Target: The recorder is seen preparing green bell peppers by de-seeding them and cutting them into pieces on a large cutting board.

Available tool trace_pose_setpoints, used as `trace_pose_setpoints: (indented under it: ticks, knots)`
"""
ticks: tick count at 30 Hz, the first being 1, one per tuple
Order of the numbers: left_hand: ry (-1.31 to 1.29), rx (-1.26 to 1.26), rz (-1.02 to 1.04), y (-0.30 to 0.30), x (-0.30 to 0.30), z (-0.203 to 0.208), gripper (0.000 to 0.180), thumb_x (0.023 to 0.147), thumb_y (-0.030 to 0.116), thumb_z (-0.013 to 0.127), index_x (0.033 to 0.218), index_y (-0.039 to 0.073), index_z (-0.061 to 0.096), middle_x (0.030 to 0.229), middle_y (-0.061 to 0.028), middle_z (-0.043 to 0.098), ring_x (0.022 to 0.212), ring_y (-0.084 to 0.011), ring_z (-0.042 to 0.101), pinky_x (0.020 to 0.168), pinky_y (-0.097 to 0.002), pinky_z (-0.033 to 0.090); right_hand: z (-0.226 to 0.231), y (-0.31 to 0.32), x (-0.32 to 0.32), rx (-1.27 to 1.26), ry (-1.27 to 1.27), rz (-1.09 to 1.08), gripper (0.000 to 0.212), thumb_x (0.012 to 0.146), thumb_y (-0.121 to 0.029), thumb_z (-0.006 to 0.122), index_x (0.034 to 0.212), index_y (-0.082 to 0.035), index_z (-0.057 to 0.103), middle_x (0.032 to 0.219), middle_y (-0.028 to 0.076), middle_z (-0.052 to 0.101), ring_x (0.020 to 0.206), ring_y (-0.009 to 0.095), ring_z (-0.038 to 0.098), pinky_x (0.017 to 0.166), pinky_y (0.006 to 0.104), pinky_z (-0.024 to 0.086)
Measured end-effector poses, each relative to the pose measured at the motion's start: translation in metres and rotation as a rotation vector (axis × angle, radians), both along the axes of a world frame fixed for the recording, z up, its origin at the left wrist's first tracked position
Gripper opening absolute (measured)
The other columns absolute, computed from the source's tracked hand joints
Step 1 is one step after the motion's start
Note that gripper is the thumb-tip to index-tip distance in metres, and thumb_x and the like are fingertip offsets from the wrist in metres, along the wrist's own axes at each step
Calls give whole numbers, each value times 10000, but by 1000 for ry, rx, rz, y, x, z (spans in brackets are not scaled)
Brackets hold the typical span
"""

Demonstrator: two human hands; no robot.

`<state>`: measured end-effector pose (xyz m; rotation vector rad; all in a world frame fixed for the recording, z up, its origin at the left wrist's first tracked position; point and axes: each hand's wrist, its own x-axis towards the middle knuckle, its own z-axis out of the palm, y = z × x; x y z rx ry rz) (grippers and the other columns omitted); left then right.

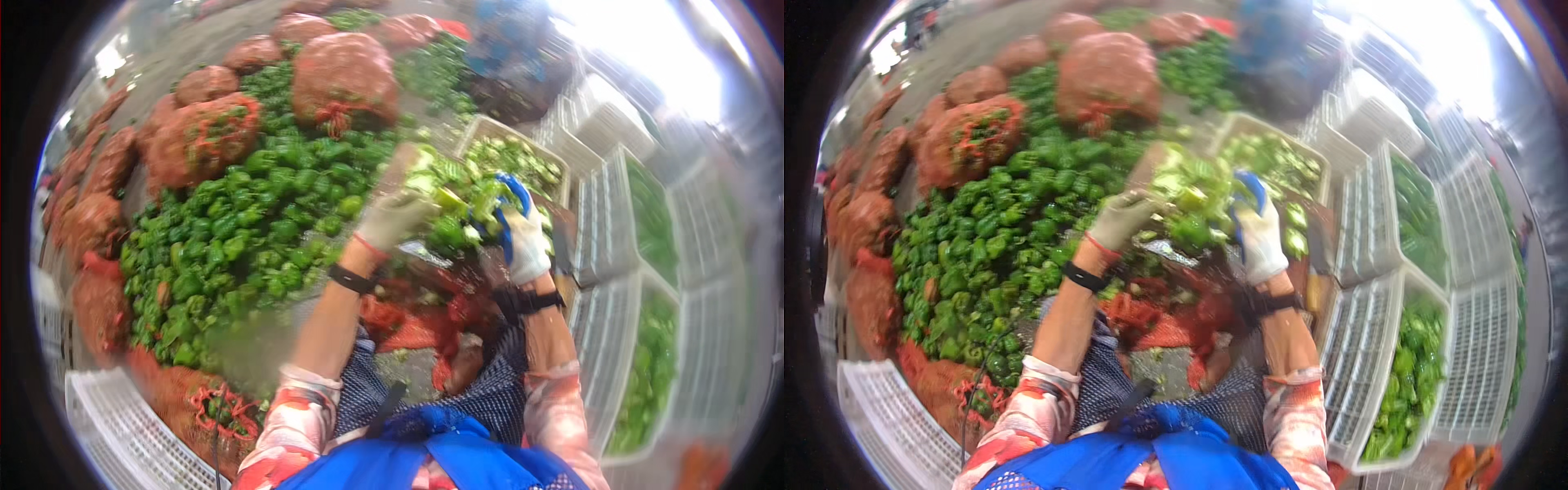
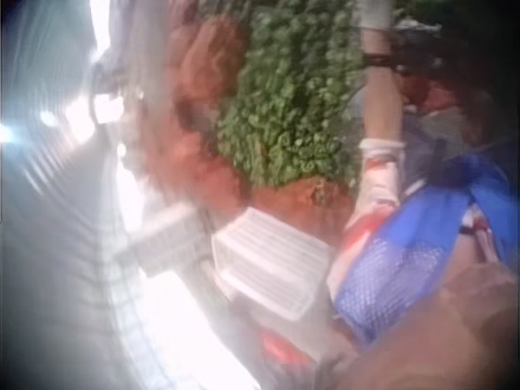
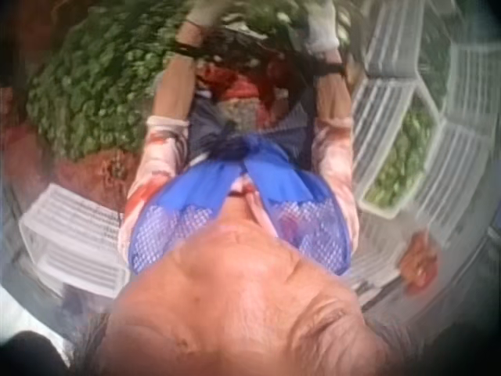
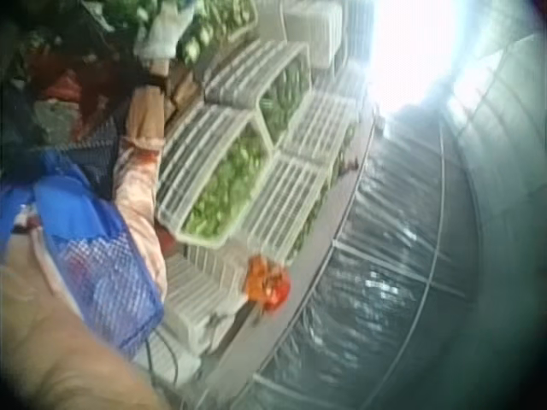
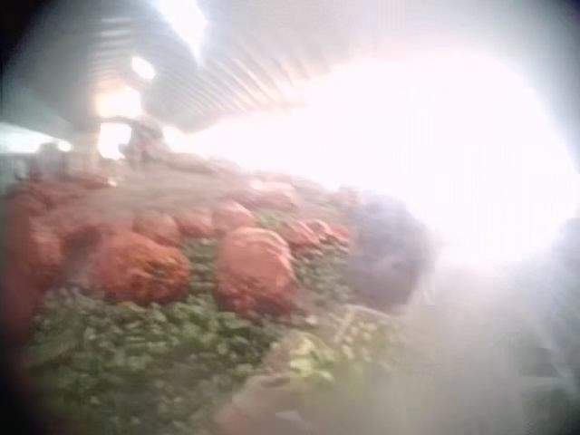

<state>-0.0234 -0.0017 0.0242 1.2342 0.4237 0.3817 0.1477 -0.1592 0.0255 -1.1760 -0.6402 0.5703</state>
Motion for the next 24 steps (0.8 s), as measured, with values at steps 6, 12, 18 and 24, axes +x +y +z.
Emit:
trace_pose_setpoints:
  ticks: [6,12,18,24]
  knots:
    - [34,256,10,-9,10,-9,183,913,134,606,1023,-5,651,936,-68,682,868,-158,648,764,-298,546,88,-56,-8,-113,-344,163,482,827,-71,482,1309,-54,490,1163,91,603,942,172,590,786,285,501]
    - [-96,20,18,-6,6,-27,175,933,156,586,1022,13,633,920,-72,669,847,-156,646,703,-286,549,74,-171,41,-918,-507,-454,390,877,-17,473,1258,-78,531,1070,89,625,830,158,623,704,283,548]
    - [-73,35,-26,-4,-5,-25,187,938,174,581,1026,18,634,941,-64,663,883,-146,643,710,-289,562,63,-420,91,-1072,-531,-1016,499,847,-199,543,1308,-18,481,1200,210,576,1000,273,606,865,352,474]
    - [40,162,-71,-13,7,-28,209,933,211,594,1026,29,642,931,-52,665,890,-120,628,734,-265,536,49,-396,73,-909,-543,-930,527,814,-150,646,1308,-59,485,960,79,625,757,158,591,656,297,506]
